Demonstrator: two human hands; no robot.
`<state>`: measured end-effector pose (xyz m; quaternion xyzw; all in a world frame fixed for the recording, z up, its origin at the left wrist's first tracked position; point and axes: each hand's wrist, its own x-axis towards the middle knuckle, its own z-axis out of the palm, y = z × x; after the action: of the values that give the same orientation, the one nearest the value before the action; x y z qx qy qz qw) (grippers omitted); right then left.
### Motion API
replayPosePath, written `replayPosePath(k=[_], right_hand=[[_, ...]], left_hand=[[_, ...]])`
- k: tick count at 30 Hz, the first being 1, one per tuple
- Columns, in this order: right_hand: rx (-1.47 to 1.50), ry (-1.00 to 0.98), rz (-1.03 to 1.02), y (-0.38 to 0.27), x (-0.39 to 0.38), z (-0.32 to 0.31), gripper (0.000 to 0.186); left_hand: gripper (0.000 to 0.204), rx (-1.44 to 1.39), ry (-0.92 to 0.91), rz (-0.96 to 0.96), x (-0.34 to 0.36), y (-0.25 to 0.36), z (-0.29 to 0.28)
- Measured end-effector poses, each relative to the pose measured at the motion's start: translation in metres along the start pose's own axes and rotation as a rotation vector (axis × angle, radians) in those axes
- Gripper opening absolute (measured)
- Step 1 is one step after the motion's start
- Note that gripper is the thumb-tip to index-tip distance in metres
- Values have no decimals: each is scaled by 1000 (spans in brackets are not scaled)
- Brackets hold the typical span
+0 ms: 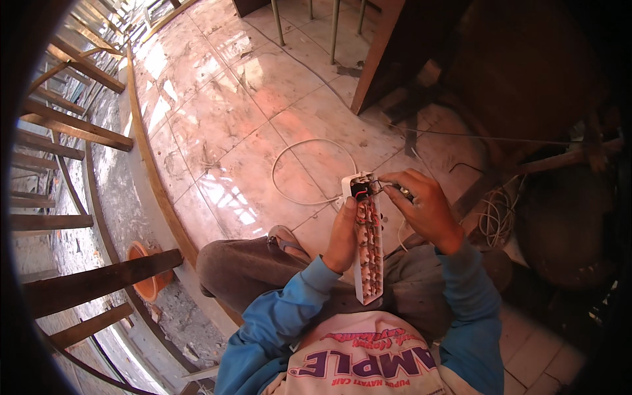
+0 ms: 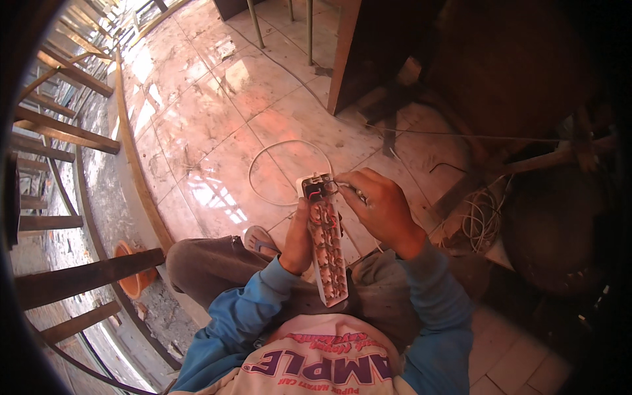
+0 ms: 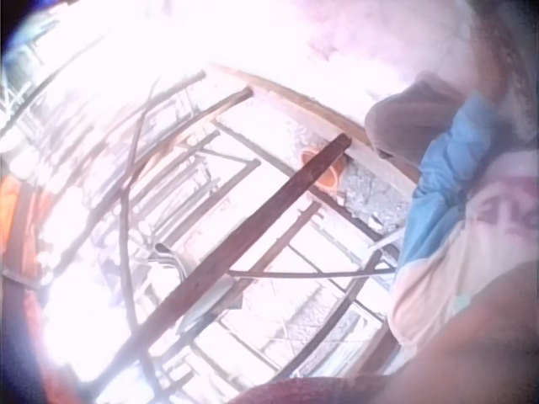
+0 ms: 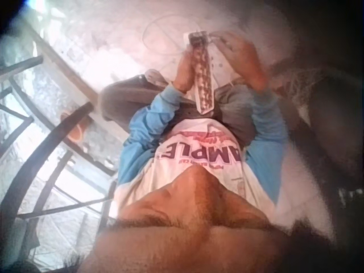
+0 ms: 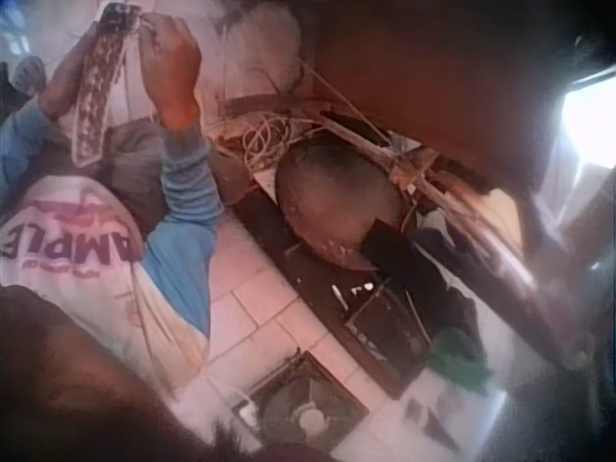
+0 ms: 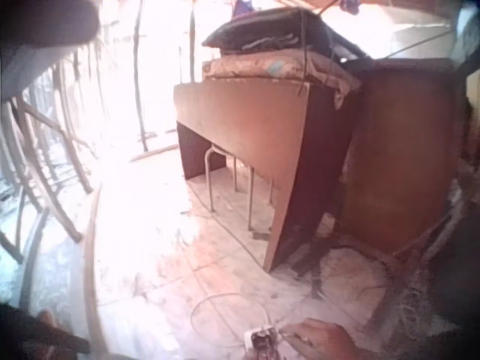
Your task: The person unscrews the back cover of a power strip using a screwdriver, removes the cover, and handles the internal electrical wiring.
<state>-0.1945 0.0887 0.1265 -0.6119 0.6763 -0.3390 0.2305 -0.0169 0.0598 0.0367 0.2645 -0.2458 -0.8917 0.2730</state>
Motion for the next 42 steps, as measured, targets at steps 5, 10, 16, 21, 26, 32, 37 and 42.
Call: replayPosePath(k=[5, 10, 16, 21, 26, 32, 37, 42], right_hand=[[-5, 0, -53, 1, -2, 3, 20], [-14, -22, -30, 0, -2, 13, 19], [-19, -1, -82, 10, 0, 20, 13], [-28, -4, -75, 7, -1, 20, 12], [-35, 51, -81, 3, -1, 23, 13], [16, 83, -95, 1, 1, 28, 12], [18, 20, -39, 2, 0, 28, 13], [13, 38, -34, 3, 0, 30, 14]], left_hand=[[63, -37, 23, -45, 0, 1, 0], [62, -64, 118, -53, -2, 3, 7], [61, -108, 78, -118, -3, 2, 4], [60, -123, 88, -82, -4, 1, 7], [59, -57, 90, 45, -1, -10, -3], [59, 51, 125, 141, -6, -4, 10], [65, 127, 130, 184, -5, -11, 6], [65, 145, 113, 188, -3, -15, 1]])
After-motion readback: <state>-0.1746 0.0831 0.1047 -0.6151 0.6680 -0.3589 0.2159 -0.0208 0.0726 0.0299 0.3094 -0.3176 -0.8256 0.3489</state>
